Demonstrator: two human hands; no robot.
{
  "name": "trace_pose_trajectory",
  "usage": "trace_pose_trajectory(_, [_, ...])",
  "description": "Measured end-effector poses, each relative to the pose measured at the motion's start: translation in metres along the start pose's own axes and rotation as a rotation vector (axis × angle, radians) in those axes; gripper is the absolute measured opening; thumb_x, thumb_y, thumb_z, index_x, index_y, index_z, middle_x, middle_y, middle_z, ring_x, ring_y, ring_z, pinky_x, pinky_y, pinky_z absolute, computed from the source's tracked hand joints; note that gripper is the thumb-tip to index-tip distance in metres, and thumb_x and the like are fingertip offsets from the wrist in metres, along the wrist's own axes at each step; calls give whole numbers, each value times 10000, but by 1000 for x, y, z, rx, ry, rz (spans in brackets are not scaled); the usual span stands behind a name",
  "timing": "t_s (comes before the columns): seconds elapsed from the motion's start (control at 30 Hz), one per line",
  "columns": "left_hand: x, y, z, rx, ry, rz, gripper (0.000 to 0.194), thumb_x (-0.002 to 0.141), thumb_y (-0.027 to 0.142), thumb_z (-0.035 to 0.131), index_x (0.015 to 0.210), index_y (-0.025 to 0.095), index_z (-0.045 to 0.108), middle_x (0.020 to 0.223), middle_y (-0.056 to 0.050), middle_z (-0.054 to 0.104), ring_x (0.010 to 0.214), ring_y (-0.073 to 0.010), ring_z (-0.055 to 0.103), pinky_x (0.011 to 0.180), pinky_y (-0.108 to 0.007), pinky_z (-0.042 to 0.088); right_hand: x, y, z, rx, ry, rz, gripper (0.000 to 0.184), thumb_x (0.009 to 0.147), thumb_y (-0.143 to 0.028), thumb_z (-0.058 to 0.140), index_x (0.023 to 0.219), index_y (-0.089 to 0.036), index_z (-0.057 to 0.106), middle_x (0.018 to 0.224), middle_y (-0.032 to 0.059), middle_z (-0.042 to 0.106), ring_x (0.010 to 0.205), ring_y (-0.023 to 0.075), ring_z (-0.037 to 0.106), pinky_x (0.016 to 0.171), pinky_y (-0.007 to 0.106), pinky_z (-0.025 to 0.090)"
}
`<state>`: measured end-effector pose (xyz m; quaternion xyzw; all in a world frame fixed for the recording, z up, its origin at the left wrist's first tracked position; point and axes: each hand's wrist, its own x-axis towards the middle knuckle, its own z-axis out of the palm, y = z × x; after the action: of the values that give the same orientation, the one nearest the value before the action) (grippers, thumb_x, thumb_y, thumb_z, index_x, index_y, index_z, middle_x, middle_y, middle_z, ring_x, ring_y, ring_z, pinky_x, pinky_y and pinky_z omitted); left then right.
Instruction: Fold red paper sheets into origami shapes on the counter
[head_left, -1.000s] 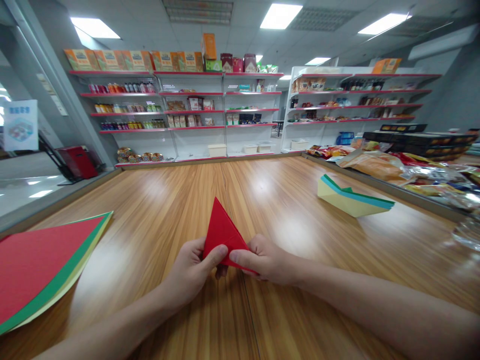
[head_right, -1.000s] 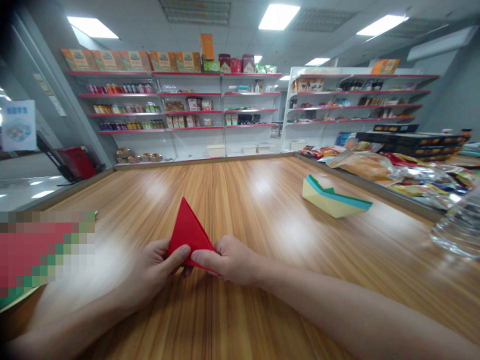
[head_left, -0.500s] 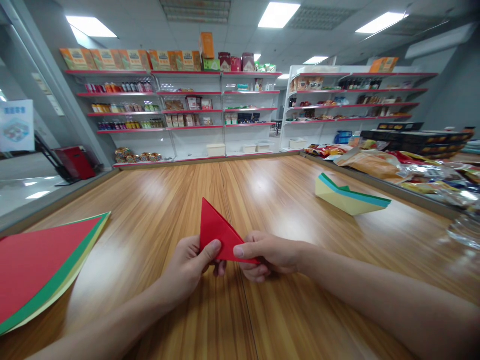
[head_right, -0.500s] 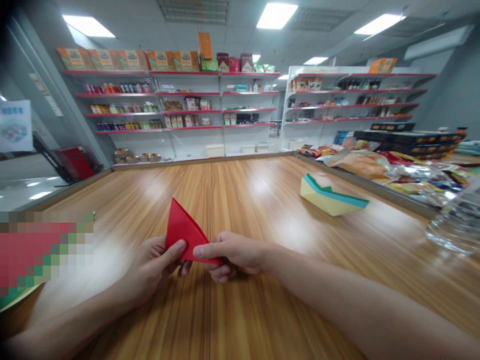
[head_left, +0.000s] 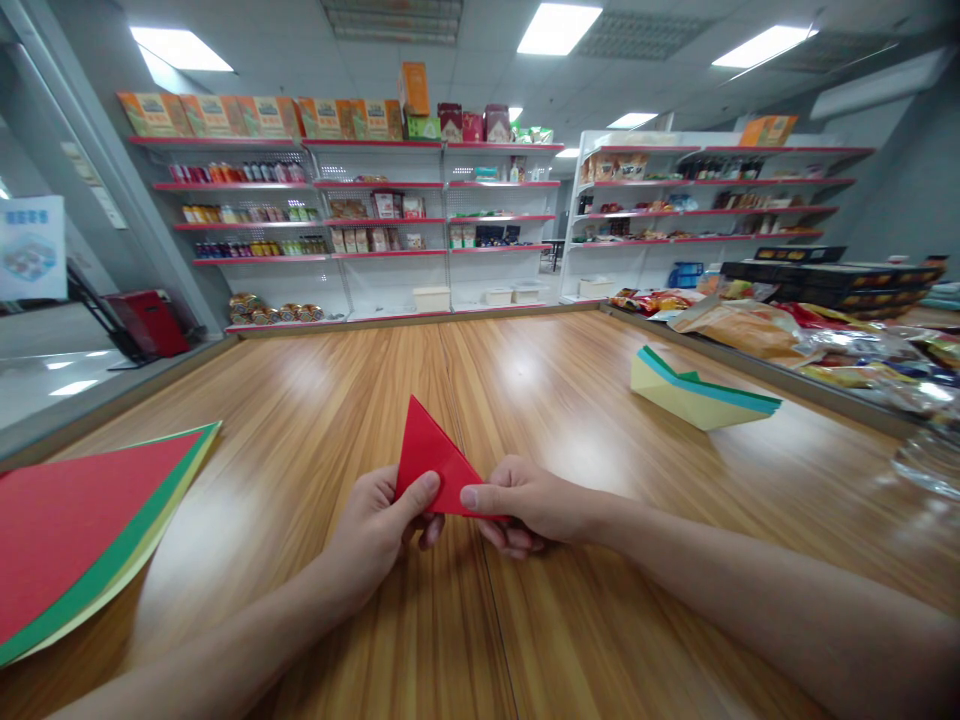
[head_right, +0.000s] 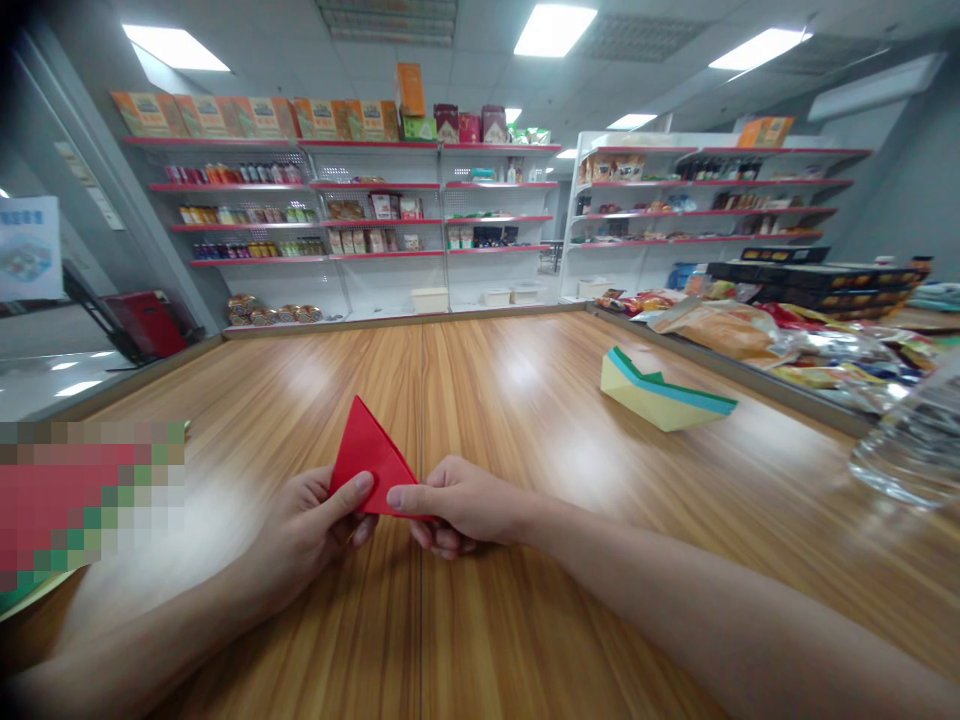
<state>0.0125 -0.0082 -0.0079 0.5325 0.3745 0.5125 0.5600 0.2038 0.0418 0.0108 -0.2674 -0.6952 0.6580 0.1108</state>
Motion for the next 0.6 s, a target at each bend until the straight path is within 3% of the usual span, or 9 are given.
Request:
trace_pose_trajectory(0.27, [-2, -4, -2, 38, -37, -5, 347, 857, 403, 573, 651, 125, 554, 503, -1, 535, 433, -80, 424, 425, -206, 252, 0, -1, -1, -40, -83, -79, 537, 868, -542, 468, 536, -123, 518, 373, -50, 426, 340, 49, 400, 346, 163, 271])
trace_pose_trajectory(0.47, [-3, -1, -3, 17, -36, 19, 333, 840, 392, 595, 648, 123, 554, 514, -7, 531, 459, -94, 445, 451, -213, 299, -4, -5, -5, -76, -158, -52, 560, 882, -533, 449, 519, -114, 525, 366, -46, 430, 322, 36, 373, 356, 168, 271])
trace_pose_trajectory(0.6, [-4, 2, -2, 11, -25, -13, 343, 839, 404, 590, 644, 126, 543, 491, -3, 519, 432, -81, 404, 430, -209, 259, -4, -4, -5, -35, -168, -65, 519, 878, -488, 483, 510, -124, 502, 360, -60, 399, 332, 40, 377, 363, 169, 283])
